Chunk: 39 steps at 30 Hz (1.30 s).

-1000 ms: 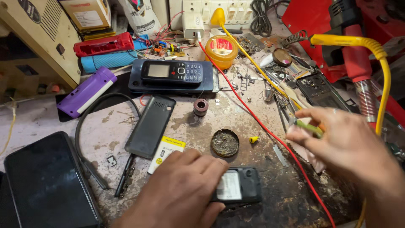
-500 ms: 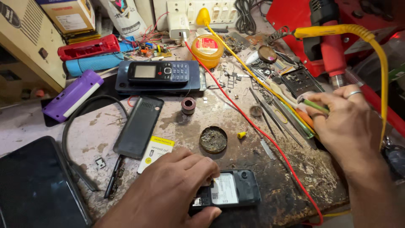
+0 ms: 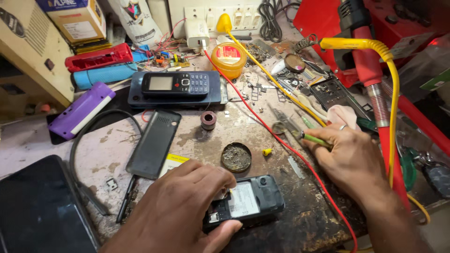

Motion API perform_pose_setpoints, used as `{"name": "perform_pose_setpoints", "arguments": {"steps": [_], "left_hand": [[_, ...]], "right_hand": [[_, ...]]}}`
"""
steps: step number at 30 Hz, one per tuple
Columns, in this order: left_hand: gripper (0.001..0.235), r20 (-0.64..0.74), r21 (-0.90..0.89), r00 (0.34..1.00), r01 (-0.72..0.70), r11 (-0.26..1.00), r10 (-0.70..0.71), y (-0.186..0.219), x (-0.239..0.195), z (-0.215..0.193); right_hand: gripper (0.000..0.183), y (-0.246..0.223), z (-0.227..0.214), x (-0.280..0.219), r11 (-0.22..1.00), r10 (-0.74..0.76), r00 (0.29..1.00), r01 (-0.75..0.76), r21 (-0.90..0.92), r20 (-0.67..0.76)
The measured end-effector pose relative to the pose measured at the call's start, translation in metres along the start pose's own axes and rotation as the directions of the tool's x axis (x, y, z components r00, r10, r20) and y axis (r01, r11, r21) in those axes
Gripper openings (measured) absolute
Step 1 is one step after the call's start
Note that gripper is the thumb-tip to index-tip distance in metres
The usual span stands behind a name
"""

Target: The person disassembles a black mobile phone, removes the battery, and uses a soldering iron to work on the internal circuit board. They then reassemble the phone and connect a power cable to test it.

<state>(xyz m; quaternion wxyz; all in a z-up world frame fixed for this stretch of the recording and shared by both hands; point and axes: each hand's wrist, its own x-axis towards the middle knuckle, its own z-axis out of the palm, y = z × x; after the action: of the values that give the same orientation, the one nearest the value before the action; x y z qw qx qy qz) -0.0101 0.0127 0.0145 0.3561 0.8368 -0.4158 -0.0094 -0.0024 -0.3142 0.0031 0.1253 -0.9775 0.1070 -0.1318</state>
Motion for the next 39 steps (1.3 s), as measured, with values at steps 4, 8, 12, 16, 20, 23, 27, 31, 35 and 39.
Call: {"name": "perform_pose_setpoints", "arguments": {"steps": [4, 8, 12, 16, 20, 23, 27, 31, 35, 39], "left_hand": [[0.051, 0.022, -0.012, 1.0, -0.009, 1.0, 0.009, -0.003, 0.0, 0.001], [0.05, 0.025, 0.009, 1.0, 0.017, 1.0, -0.017, -0.001, -0.002, -0.004], [0.047, 0.029, -0.011, 0.909, 0.417, 0.909, -0.416, 0.006, -0.007, -0.015], [0.054, -0.25, 0.072, 0.823, 0.541, 0.838, -0.51, 0.005, -0.003, -0.03], [0.053, -0.482, -0.128, 0.708, 0.526, 0.841, -0.516, 0.008, 0.0, -0.031], [0.051, -0.638, -0.219, 0.609, 0.443, 0.87, -0.471, 0.006, 0.0, -0.03], [0.052, -0.76, -0.181, 0.549, 0.336, 0.924, -0.348, 0.002, -0.002, -0.028], [0.056, -0.772, -0.136, 0.564, 0.304, 0.943, -0.293, 0.001, -0.001, -0.025], [0.059, -0.739, -0.172, 0.571, 0.353, 0.92, -0.358, 0.003, 0.001, -0.022], [0.053, -0.643, -0.213, 0.652, 0.351, 0.912, -0.402, 0.004, -0.001, -0.019]], "right_hand": [[0.028, 0.005, 0.001, -0.002, 0.994, -0.023, 0.998, 0.029, 0.103, -0.065], [0.029, 0.009, -0.006, 0.009, 0.999, -0.027, 0.996, 0.023, -0.043, -0.086], [0.03, 0.003, -0.006, 0.014, 1.0, -0.002, 0.997, 0.003, 0.004, -0.075], [0.035, -0.013, 0.001, 0.008, 0.996, -0.071, 0.992, 0.076, 0.049, -0.104], [0.042, -0.025, 0.002, 0.012, 0.999, -0.003, 1.0, 0.002, 0.033, 0.024], [0.043, -0.037, -0.002, 0.014, 0.986, -0.152, 0.984, 0.145, -0.077, -0.091], [0.06, -0.062, -0.001, -0.002, 0.912, -0.39, 0.919, 0.377, 0.161, 0.055], [0.085, -0.094, 0.003, -0.007, 0.888, -0.46, 0.863, 0.443, 0.125, 0.211], [0.076, -0.11, -0.006, -0.001, 0.972, -0.213, 0.873, 0.233, 0.01, 0.439], [0.069, -0.104, -0.018, 0.009, 0.997, -0.072, 0.87, 0.065, 0.033, 0.488]]}}
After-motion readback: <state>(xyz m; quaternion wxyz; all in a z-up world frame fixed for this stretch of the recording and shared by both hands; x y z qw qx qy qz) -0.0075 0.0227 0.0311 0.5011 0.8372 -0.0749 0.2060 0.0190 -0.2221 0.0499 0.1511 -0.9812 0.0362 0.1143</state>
